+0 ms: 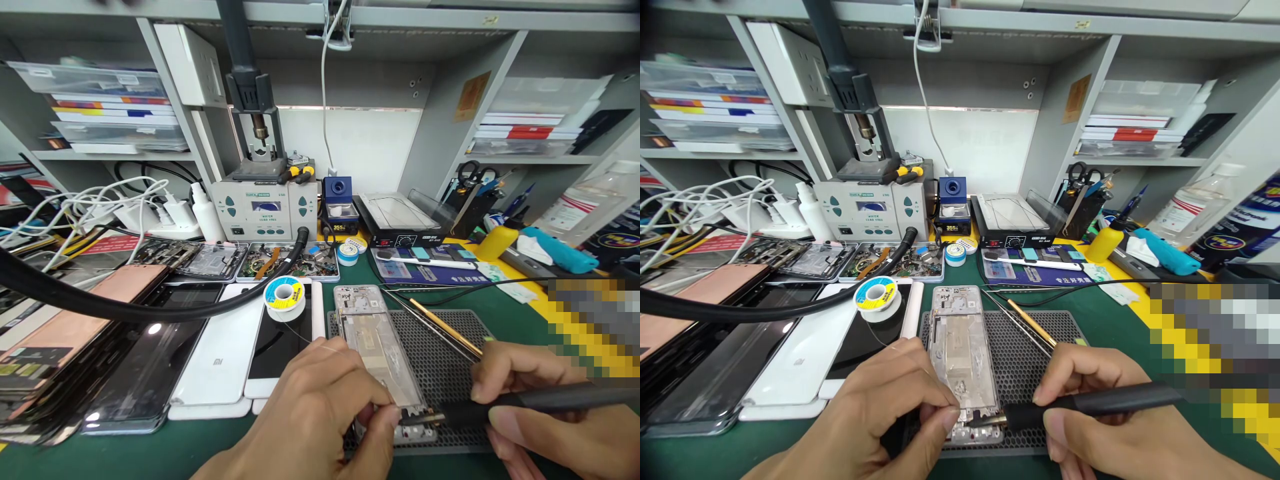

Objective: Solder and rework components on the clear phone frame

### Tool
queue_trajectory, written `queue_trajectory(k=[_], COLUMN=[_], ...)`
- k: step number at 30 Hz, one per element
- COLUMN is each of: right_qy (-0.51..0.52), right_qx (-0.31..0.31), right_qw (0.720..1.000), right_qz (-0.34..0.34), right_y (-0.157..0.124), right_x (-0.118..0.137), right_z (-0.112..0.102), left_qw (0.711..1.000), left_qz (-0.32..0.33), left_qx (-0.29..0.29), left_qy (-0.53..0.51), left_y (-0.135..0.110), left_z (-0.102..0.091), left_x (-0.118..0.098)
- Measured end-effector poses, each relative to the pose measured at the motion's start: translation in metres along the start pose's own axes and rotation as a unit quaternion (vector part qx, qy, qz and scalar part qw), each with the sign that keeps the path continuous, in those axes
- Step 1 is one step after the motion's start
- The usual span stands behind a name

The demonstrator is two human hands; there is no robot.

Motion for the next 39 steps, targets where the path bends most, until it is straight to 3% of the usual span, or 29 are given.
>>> queue_trajectory(k=[6,9,15,20,26,39], right_qy=[0.007,0.01,0.005,0.007,0.002,-0.002], right_qx=[-0.002,-0.034,-0.02,-0.065,0.0,0.011], right_qw=[1.0,0.999,1.0,0.998,1.0,1.0], right_qz=[0.002,-0.001,0.018,-0.011,0.006,0.004], right_y=[-0.003,-0.004,-0.002,-0.007,-0.003,-0.001], right_x=[0.011,0.017,0.018,0.029,0.015,0.01], right_z=[0.008,0.009,0.014,0.016,0.012,0.006], left_qw=[1.0,1.0,1.0,1.0,1.0,1.0], left_qz=[-0.003,0.0,0.002,0.003,0.001,0.005], left_qx=[0.005,0.004,0.006,-0.001,-0.003,-0.007], left_qy=[0.0,-0.003,-0.003,0.004,0.007,0.014], left_y=[0.001,-0.001,-0.002,-0.002,-0.003,-0.003], left_z=[0.0,-0.001,0.001,0.0,-0.001,0.0], left_x=[-0.001,-0.002,-0.001,0.0,0.002,0.001])
Point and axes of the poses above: each hand's wrist, its own y-axis towards the middle knuckle, its own z-axis out of the palm, x = y × z, the point moved 8 cm from there along y, towards the middle knuckle, and after that the axes turned 1 degree about z, right-handed, at the moved point
